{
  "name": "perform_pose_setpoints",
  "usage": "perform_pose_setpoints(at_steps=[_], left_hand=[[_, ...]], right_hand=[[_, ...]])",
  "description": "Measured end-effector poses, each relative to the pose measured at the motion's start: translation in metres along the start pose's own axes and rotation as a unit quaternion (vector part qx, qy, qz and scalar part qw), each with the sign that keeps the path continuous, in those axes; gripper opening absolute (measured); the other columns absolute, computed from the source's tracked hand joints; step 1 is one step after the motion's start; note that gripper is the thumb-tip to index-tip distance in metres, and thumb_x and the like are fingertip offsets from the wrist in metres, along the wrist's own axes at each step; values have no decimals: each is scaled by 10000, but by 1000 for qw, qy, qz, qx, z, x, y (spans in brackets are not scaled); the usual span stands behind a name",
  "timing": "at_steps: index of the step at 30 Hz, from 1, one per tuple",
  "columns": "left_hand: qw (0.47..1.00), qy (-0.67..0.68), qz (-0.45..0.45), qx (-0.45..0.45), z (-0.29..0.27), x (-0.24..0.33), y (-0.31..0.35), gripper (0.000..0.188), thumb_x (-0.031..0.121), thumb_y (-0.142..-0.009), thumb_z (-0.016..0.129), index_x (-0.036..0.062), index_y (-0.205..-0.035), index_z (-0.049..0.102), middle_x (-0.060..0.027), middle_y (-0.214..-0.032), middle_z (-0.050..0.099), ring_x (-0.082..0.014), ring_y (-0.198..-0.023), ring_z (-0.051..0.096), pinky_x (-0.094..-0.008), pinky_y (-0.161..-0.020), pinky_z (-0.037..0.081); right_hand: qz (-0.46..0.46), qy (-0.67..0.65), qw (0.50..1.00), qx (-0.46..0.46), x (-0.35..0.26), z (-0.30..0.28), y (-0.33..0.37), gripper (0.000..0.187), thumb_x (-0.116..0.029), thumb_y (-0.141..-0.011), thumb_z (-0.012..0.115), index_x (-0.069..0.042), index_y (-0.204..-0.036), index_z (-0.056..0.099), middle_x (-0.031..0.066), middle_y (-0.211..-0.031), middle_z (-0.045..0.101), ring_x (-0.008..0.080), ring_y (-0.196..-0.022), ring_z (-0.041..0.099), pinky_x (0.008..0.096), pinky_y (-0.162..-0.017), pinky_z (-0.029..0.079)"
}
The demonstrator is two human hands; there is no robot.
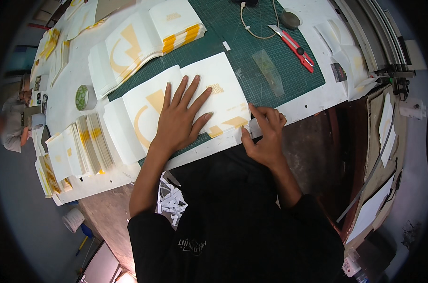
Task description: The person repeatedly applies small strips of yellow tape to the spine area of open books. They smooth each strip down with their fingers, then move to the next book in the stack and repeat the process.
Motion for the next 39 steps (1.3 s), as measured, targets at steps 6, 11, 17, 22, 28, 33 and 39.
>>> perform_pose_setpoints(at_steps=[6,11,17,22,28,33,39], left_hand=[[1000,-8,-6,-5,3,-1,0,582,470,-1079,527,221,-1604,495,-134,-1734,324,-366,-1621,236,-605,-1318,75],[1000,-4,-8,-15,5,-1,0,593,421,-1072,528,201,-1619,463,-130,-1750,280,-359,-1633,192,-590,-1328,49],[1000,-6,-9,-11,4,0,0,594,423,-1072,525,205,-1621,461,-125,-1751,280,-354,-1635,191,-587,-1329,49],[1000,-13,-8,-7,5,-1,0,591,440,-1075,521,217,-1619,467,-124,-1746,295,-353,-1632,205,-589,-1327,51],[1000,-19,-9,0,5,-1,0,583,477,-1079,518,237,-1610,488,-118,-1738,321,-348,-1627,227,-592,-1324,61],[1000,-15,-11,-4,4,-1,0,583,474,-1080,519,238,-1612,485,-117,-1740,315,-347,-1629,221,-591,-1324,65],[1000,-17,-12,-5,5,-1,0,587,475,-1079,519,235,-1614,482,-116,-1746,303,-346,-1631,213,-591,-1324,65]], right_hand=[[20,-43,999,-14,5,-1,-1,622,-134,-814,786,-15,-1405,630,129,-1222,613,295,-1182,550,544,-1051,311],[41,-66,997,-1,10,-3,0,586,-107,-837,773,-21,-1399,629,144,-1256,631,307,-1207,557,528,-1080,315],[62,-62,996,-3,11,-4,-1,538,-100,-848,766,-26,-1367,650,147,-1237,643,314,-1190,565,519,-1089,326],[56,-42,997,-8,5,-5,-2,503,-103,-844,766,-34,-1334,675,140,-1228,637,313,-1180,563,514,-1083,328],[41,35,998,20,-3,-10,-3,470,-133,-862,782,-28,-1308,676,136,-1183,645,291,-1123,600,459,-1015,412],[270,-156,949,-31,19,-8,12,230,-204,-940,793,7,-969,706,109,-781,705,186,-680,688,312,-634,501],[417,-291,849,-140,31,18,24,371,-264,-1016,742,30,-799,677,77,-623,689,103,-432,594,265,-413,435]])
Point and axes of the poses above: each hand's wrist, its own y-axis away from the middle knuckle, its own z-axis out of the palm, x = y × z, the point moved 8 cm from there along -y, towards the middle knuckle
